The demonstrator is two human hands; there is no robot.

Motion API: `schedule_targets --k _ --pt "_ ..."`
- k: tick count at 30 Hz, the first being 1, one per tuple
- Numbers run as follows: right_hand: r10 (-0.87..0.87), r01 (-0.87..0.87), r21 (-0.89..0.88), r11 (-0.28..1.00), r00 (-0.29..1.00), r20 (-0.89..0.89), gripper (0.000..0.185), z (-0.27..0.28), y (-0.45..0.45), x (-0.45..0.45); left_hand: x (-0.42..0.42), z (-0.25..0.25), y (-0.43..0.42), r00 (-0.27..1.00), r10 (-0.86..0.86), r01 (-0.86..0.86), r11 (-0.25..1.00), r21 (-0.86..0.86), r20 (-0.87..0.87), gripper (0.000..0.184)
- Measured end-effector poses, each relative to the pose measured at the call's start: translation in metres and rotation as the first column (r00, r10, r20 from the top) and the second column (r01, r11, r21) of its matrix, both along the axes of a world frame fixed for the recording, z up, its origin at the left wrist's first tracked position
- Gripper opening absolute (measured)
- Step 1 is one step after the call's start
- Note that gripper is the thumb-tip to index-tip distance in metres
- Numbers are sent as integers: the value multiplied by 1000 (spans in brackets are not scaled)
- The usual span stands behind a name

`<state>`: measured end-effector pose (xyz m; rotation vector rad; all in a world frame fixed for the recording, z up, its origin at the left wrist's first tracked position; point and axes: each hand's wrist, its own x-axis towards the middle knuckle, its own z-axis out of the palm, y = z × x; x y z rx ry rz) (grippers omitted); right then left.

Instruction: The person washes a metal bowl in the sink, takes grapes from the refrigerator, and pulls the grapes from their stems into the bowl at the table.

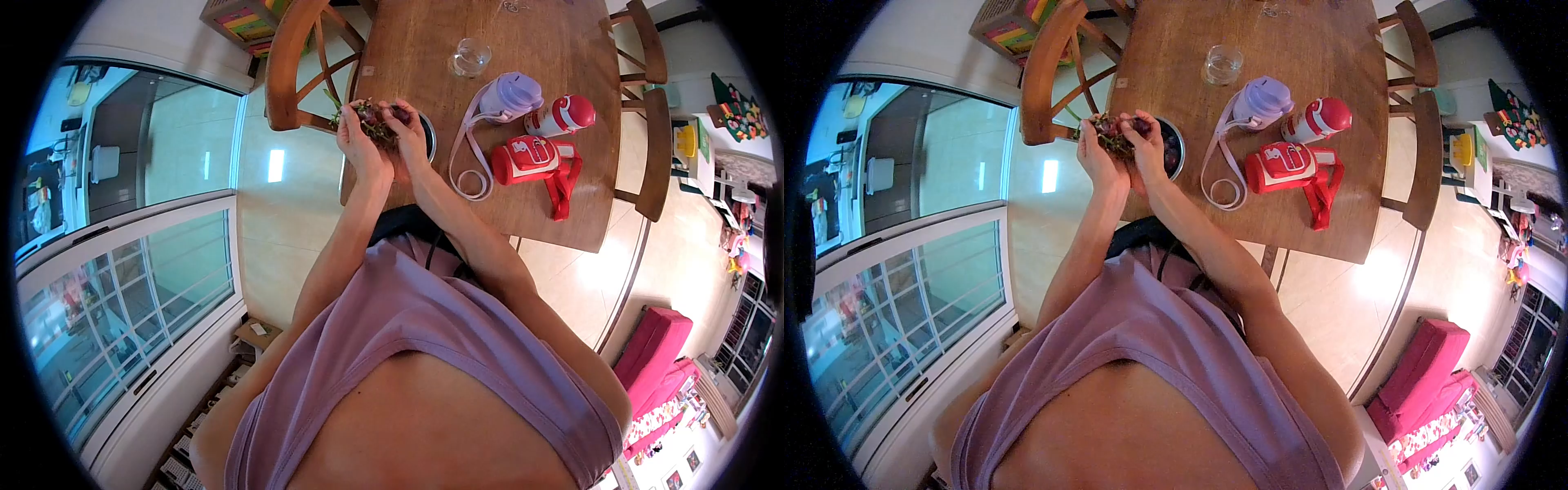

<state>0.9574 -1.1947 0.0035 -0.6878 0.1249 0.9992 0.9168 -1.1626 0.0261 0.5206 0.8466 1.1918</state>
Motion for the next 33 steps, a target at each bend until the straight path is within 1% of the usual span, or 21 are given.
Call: schedule_targets --k 1,3,6,7,9,10,11,12,13,16,19,21,22,23,26,27,28,29,30,32,33 --pt "1 -1 -1 1000 1000 -1 27 -1 0 0 -1 -1 1 999 -27 27 1000 -1 38 25" --pt "4 1 49 999 994 -107 29 -2 0 2 -4 -2 4 996 -51 52 999 1 75 25" --pt "24 -21 27 999 992 -128 27 11 -6 4 -6 3 10 991 -75 76 997 -7 108 25" --pt "26 -23 28 999 992 -127 27 10 -6 4 -7 7 13 990 -84 82 996 15 110 25" --pt "124 -106 175 979 988 -94 20 9 -7 3 -8 16 17 990 -91 87 995 38 112 25" --pt "124 -106 175 979 988 -93 20 10 -7 2 -8 25 17 990 -86 82 996 39 109 25" --pt "163 -147 194 970 984 -70 20 10 -6 1 -8 29 18 991 -81 77 996 41 106 25" --pt "202 -188 213 959 978 -46 19 11 -5 0 -8 28 21 991 -81 77 996 42 107 25" --pt "203 -189 214 958 978 -44 19 13 -5 1 -8 26 25 992 -66 59 996 68 109 24" --pt "319 -325 158 932 946 63 23 17 -5 6 -7 20 31 994 -54 44 994 100 96 24" --pt "355 -360 174 917 933 62 22 16 -4 9 -7 16 32 994 -54 46 996 79 93 24" --pt "337 -337 167 927 941 29 21 13 -5 8 -8 13 33 993 -49 44 998 54 110 23" --pt "319 -314 159 936 948 -3 20 13 -5 8 -8 12 33 986 -67 61 997 39 155 22" --pt "319 -315 158 936 948 -2 20 13 -6 8 -8 10 33 976 -83 79 997 24 200 22" --pt "323 -322 120 939 946 17 20 14 -7 10 -8 6 36 967 -100 101 995 8 233 17" --pt "337 -336 76 939 942 5 20 15 -7 12 -9 5 38 967 -100 101 995 7 233 17" --pt "349 -349 31 937 937 -8 19 16 -7 13 -11 5 40 964 -137 133 991 30 227 17" --pt "349 -349 29 937 937 -9 19 17 -8 14 -11 6 40 960 -173 165 985 54 221 17" --pt "354 -355 -11 935 934 -37 18 18 -9 15 -11 6 41 960 -172 164 985 54 221 17" --pt "365 -368 -52 928 929 -68 17 18 -10 17 -12 12 40 973 -221 220 975 17 71 20" --pt "381 -383 -57 922 924 -44 17 17 -11 19 -12 12 40 973 -218 217 976 15 70 20"
